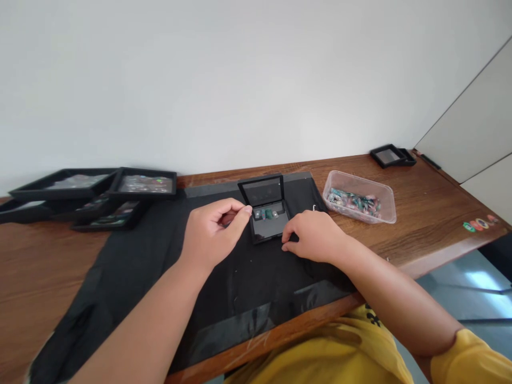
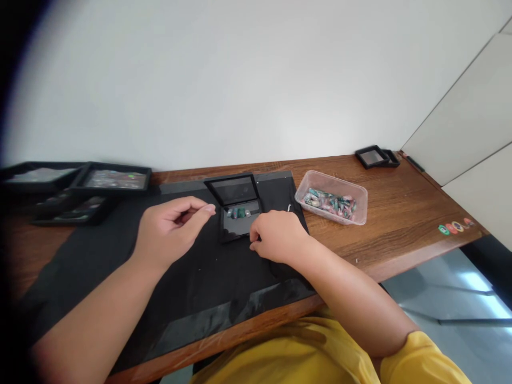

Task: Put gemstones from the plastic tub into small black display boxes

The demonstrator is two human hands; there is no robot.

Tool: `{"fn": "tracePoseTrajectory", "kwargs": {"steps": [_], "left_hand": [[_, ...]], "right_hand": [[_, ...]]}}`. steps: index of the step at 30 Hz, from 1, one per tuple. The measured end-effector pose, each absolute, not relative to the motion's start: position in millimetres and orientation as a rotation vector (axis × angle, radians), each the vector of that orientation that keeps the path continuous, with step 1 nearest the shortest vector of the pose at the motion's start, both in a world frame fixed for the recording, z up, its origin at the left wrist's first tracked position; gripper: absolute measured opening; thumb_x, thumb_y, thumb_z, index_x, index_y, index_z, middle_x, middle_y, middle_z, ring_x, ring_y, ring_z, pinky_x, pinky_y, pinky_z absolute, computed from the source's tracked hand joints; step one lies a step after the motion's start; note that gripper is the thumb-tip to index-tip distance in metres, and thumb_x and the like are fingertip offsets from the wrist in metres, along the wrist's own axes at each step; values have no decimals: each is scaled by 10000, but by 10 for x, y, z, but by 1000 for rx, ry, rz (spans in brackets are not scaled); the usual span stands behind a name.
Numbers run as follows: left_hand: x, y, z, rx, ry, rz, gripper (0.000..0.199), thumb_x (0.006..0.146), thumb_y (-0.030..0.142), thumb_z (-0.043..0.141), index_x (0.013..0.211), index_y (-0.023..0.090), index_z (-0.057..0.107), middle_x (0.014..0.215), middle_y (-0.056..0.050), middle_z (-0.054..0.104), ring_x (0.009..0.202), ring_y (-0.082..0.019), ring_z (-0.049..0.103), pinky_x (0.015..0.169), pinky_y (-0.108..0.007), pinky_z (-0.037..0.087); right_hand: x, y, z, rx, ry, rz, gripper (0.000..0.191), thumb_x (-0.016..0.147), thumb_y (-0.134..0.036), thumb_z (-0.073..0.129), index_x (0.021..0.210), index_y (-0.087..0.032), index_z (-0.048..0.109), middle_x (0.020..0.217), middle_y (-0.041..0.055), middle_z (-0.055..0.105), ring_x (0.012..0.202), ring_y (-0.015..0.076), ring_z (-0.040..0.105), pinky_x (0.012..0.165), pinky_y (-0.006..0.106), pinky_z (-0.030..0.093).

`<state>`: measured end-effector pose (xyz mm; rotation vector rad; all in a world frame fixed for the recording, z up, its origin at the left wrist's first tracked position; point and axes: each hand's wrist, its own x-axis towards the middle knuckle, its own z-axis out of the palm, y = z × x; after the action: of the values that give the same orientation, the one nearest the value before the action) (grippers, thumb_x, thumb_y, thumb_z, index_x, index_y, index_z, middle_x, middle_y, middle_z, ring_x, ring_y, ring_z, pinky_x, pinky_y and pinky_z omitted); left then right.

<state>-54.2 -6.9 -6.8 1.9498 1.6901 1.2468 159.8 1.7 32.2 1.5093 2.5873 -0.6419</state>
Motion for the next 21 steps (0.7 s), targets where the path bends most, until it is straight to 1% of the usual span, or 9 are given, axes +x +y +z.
{"fn": "tracePoseTrajectory", "kwargs": {"steps": [3, 5, 8, 10, 14, 16, 18, 21], "left_hand": [[-535, -74, -54, 1953, 1687, 1250, 314, 863, 410, 597, 610, 225, 610, 529, 27, 524, 509, -118, 420, 521, -273, 346], [-530, -76, -46, 1945, 1694, 1269, 310, 855, 399, 596, 599, 224, 600, 530, 26, 521, 515, -119, 424, 529, -275, 351], [-522, -78, -43, 1929, 1697, 1280, 306, 844, 398, 596, 593, 223, 600, 533, 26, 518, 517, -118, 423, 530, -273, 351], [-519, -80, -48, 1921, 1685, 1272, 309, 841, 408, 601, 597, 220, 611, 535, 25, 525, 518, -118, 428, 529, -272, 353], [-521, -83, -63, 1922, 1668, 1257, 316, 849, 417, 605, 606, 216, 625, 542, 23, 539, 520, -116, 438, 525, -269, 352], [-521, -82, -67, 1923, 1671, 1252, 316, 857, 415, 604, 613, 216, 630, 544, 26, 537, 518, -113, 433, 521, -267, 347], [-515, -81, -65, 1923, 1671, 1249, 314, 862, 415, 604, 619, 217, 635, 538, 29, 529, 511, -111, 426, 515, -267, 343], [-492, -87, -52, 1948, 1636, 1232, 309, 867, 410, 604, 627, 219, 645, 536, 27, 540, 502, -112, 431, 509, -268, 348]], "right_hand": [[1696, 51, 372, 1461, 2628, -704, 83, 855, -330, 805, 898, -261, 823, 968, 23, 804, 955, 232, 705, 752, 308, 422], [1767, 79, 408, 1419, 2598, -715, 129, 815, -346, 847, 883, -247, 802, 900, 15, 768, 882, 203, 679, 697, 284, 381], [1831, 106, 429, 1389, 2504, -705, 213, 773, -349, 882, 921, -236, 778, 822, 6, 708, 798, 183, 638, 629, 274, 325], [1838, 106, 418, 1362, 2483, -712, 199, 787, -327, 868, 934, -234, 772, 806, 5, 693, 770, 179, 622, 614, 276, 311], [1817, 89, 394, 1283, 2492, -740, 65, 840, -263, 804, 885, -229, 771, 841, 18, 711, 750, 170, 608, 610, 278, 305], [1813, 81, 405, 1255, 2506, -756, 29, 857, -239, 780, 871, -221, 763, 843, 19, 712, 740, 163, 593, 615, 275, 304], [1812, 78, 423, 1264, 2544, -791, 9, 873, -214, 754, 872, -210, 745, 811, 9, 696, 710, 149, 563, 619, 272, 297], [1802, 80, 431, 1347, 2661, -872, 33, 904, -175, 705, 885, -203, 707, 733, -23, 653, 654, 123, 522, 632, 265, 286]]}}
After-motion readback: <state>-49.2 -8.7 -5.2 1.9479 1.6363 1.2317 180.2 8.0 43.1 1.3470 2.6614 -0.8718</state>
